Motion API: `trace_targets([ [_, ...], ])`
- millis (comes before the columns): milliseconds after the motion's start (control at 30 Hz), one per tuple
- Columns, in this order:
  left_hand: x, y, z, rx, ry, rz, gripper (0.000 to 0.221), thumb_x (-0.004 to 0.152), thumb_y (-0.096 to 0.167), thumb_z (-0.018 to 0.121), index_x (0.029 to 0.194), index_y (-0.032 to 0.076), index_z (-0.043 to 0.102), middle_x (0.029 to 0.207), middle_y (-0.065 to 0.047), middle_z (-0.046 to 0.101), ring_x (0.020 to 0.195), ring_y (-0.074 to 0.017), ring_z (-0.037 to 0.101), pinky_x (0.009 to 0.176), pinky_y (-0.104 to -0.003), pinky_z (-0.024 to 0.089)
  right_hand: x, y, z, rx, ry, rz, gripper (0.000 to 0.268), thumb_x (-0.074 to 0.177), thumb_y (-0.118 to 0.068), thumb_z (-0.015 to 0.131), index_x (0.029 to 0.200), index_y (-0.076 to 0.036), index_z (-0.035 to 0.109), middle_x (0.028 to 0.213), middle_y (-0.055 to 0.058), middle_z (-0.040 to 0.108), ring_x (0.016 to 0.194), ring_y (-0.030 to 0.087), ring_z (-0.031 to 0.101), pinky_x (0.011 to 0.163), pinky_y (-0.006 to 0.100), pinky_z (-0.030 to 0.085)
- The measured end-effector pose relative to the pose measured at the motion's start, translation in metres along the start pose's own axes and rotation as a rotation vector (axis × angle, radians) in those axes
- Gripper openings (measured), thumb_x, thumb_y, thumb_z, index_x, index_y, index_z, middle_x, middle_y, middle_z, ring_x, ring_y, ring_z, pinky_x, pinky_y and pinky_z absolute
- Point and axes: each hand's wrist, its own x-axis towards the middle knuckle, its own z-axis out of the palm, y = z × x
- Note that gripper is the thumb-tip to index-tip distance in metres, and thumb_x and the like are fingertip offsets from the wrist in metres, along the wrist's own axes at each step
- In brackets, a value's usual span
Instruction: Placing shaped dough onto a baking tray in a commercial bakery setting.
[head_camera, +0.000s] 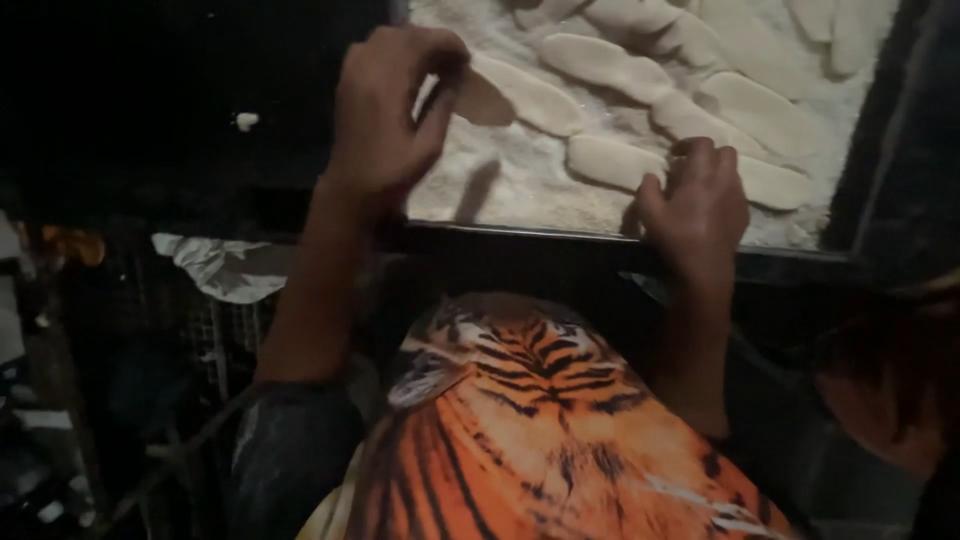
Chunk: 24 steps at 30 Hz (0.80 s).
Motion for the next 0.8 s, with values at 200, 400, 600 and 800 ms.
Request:
trace_targets([
  [200,-0.005,-0.029,-0.003,0.381,-0.008,0.114,0.022,0.091,0.004,0.071,0.113,0.007,0.07,0.103,-0.009,0.072,0.1,-0.0268,0.066,0.09,-0.046,0.045,-0.008,-0.028,-0.023,-0.085,0.076,-0.091,0.021,0.094,-0.026,0.078,0.104,-0.01,0.071,0.106,0.017,0.064,0.095,0.038,0.065,0.075,0.05,0.052],
  [400,0.019,-0.053,-0.103,0.083,-0.021,0.232,0.019,0.094,0.002,0.069,0.113,0.003,0.069,0.106,-0.014,0.069,0.094,-0.0289,0.068,0.08,-0.039,0.054,0.0,-0.141,-0.088,-0.03,0.072,-0.542,0.014,0.094,-0.009,0.075,0.107,-0.012,0.077,0.104,0.01,0.072,0.093,0.032,0.069,0.077,0.043,0.056],
  [600,0.021,-0.194,-0.077,0.14,0.021,0.314,0.011,0.096,0.006,0.069,0.107,0.005,0.07,0.097,-0.012,0.07,0.086,-0.0259,0.069,0.073,-0.037,0.055,0.095,-0.23,-0.062,-0.053,0.202,-0.895,0.014,0.098,-0.005,0.078,0.111,-0.007,0.076,0.096,0.01,0.073,0.084,0.025,0.071,0.071,0.036,0.054],
  [800,0.041,-0.258,-0.038,0.204,0.056,0.375,0.007,0.096,0.009,0.067,0.1,0.007,0.072,0.09,-0.009,0.071,0.079,-0.0243,0.07,0.07,-0.039,0.054,0.167,-0.27,0.054,-0.014,0.439,-0.856,0.009,0.097,-0.007,0.074,0.105,-0.009,0.075,0.1,0.005,0.074,0.093,0.023,0.071,0.076,0.036,0.053],
])
